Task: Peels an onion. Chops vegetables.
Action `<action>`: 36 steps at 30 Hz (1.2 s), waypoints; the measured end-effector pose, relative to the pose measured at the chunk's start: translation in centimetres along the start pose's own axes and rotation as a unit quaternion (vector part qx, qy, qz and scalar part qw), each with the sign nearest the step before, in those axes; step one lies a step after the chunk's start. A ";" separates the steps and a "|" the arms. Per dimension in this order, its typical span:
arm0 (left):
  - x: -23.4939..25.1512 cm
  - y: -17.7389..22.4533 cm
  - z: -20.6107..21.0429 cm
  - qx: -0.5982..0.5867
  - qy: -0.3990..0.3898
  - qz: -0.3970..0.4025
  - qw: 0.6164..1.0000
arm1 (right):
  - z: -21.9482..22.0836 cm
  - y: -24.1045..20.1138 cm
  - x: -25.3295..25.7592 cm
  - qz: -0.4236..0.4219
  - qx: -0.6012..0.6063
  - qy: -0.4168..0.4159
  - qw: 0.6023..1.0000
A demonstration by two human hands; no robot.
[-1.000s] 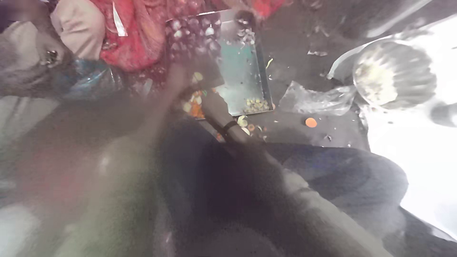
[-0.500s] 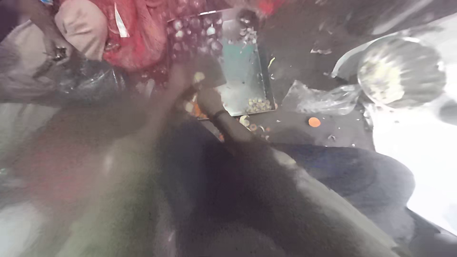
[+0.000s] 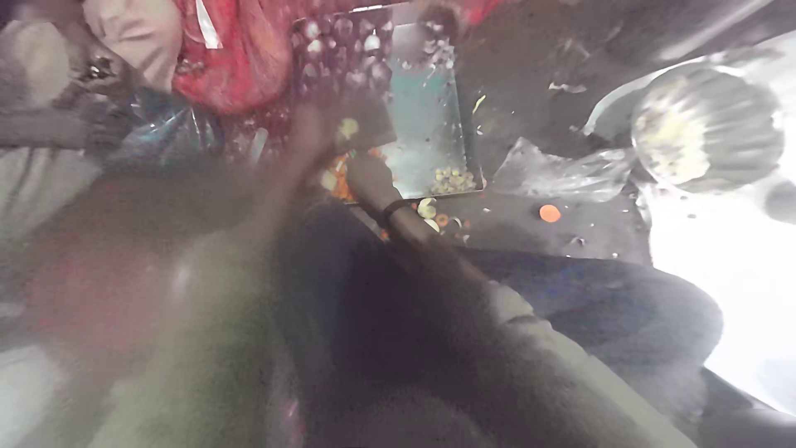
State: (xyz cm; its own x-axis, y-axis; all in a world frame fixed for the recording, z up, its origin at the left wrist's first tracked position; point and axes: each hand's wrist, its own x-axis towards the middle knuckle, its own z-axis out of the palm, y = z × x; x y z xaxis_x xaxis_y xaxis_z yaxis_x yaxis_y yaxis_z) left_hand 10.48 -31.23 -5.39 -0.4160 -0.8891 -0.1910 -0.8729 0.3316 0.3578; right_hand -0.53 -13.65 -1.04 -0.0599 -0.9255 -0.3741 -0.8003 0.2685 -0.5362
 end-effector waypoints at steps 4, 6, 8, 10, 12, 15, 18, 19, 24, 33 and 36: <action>0.6 -1.0 0.6 -0.003 -0.003 -0.009 1.000 | 3.0 0.7 6.9 -0.002 -0.041 0.027 0.999; 1.1 -1.5 0.9 0.003 -0.004 0.008 1.000 | 4.9 1.9 10.6 0.007 -0.037 0.030 0.999; 0.7 -1.2 1.1 0.005 -0.003 0.011 1.000 | 4.8 2.0 11.1 0.032 -0.032 -0.002 0.999; 0.8 -0.8 0.7 0.006 0.001 0.010 1.000 | 4.4 1.9 10.6 0.018 -0.037 0.015 0.999; 0.7 -1.4 0.7 0.000 0.013 0.015 1.000 | 2.5 0.6 7.4 0.010 -0.040 0.009 0.999; 0.5 -1.3 0.9 -0.005 0.013 0.019 1.000 | -1.7 -1.9 1.2 0.060 0.008 -0.042 0.997; 0.3 -0.9 0.5 -0.006 0.002 0.012 1.000 | -1.1 -1.2 0.1 0.034 0.006 -0.011 0.999; 0.3 -0.8 0.5 -0.008 -0.002 0.004 1.000 | -0.8 -0.8 0.2 0.033 0.011 -0.013 0.999; 0.2 -0.8 0.5 -0.031 0.003 -0.004 1.000 | 0.9 0.3 0.9 0.066 0.047 0.000 0.997; 0.2 -0.8 0.4 -0.034 0.014 -0.018 0.999 | 4.1 2.1 7.0 0.084 0.015 -0.009 0.996; 0.3 -1.0 0.7 -0.046 0.014 -0.029 0.998 | 4.5 2.1 7.2 0.071 -0.002 -0.010 0.997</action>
State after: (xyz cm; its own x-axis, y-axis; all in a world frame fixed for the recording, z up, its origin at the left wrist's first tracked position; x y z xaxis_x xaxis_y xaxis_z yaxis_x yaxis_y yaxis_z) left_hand 11.09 -31.59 -6.41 -0.3571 -0.9148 -0.1889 -0.8678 0.2502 0.4293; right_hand 0.05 -18.51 -8.27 -0.1612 -0.8729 -0.4605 -0.7869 0.3953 -0.4739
